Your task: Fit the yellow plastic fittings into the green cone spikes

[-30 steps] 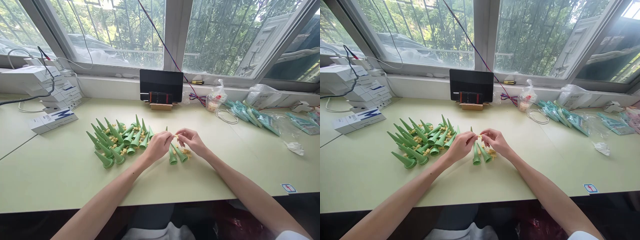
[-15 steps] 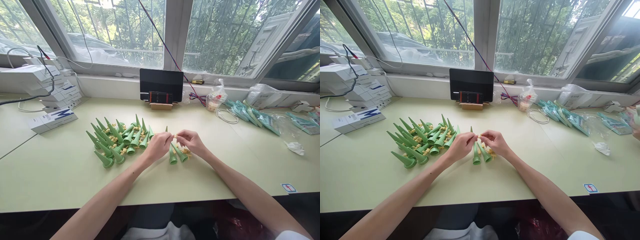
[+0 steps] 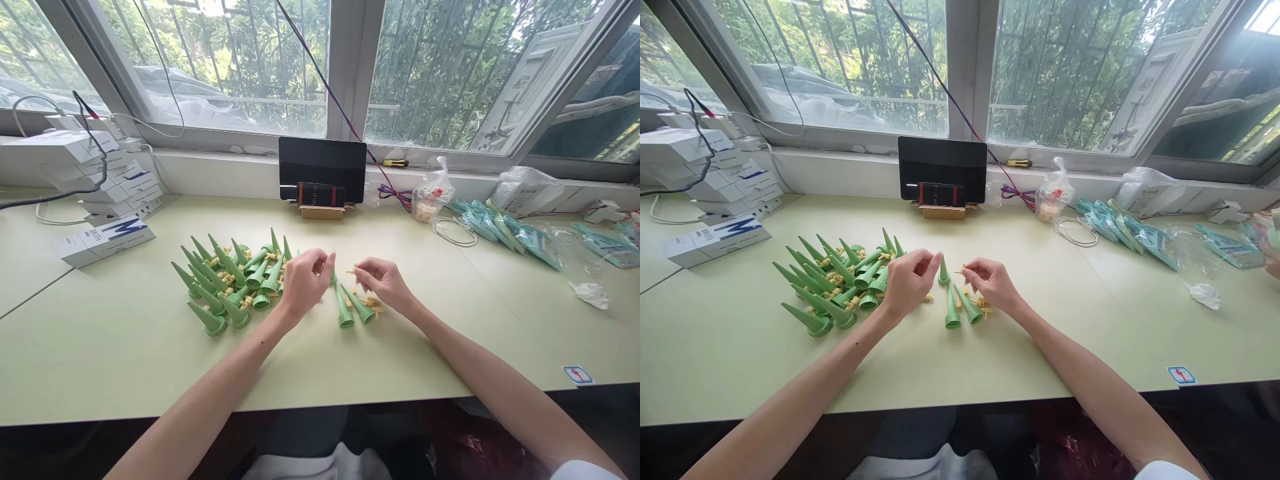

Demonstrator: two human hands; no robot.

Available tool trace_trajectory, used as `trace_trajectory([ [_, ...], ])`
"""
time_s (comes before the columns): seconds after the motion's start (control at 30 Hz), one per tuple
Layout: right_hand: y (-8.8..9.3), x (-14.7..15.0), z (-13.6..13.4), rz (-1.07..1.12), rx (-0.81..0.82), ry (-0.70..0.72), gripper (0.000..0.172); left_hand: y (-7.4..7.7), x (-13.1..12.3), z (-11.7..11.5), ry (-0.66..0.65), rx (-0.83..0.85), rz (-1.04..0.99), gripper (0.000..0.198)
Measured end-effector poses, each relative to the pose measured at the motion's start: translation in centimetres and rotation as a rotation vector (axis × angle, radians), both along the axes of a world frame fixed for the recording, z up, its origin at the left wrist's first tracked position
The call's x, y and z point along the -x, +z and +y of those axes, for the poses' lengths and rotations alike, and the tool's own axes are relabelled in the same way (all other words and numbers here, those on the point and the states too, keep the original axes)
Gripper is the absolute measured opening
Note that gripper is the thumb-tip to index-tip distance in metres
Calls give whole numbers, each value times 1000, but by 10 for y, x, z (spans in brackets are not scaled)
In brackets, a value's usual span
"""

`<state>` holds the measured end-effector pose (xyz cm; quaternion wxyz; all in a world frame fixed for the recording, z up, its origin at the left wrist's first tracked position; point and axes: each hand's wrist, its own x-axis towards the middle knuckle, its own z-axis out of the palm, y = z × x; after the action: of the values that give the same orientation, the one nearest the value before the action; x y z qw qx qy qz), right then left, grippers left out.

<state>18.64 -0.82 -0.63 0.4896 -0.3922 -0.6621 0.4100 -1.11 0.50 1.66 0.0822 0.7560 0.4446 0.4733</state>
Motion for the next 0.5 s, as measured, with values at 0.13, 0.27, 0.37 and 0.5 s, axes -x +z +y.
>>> trace_trajectory([
  [0.13, -2, -1, 1, -17, -7, -22, 24, 0, 3, 4, 43, 33, 13, 23],
  [0.27, -3, 0, 1, -35, -9, -29, 25, -5, 4, 8, 12, 112, 115, 26],
  [0.37, -3, 0, 1, -49, -12, -24, 26, -7, 5, 10, -28, 131, 137, 22],
  [0.5, -3, 0, 1, -60, -19, -21, 27, -8, 6, 11, -49, 117, 144, 17],
])
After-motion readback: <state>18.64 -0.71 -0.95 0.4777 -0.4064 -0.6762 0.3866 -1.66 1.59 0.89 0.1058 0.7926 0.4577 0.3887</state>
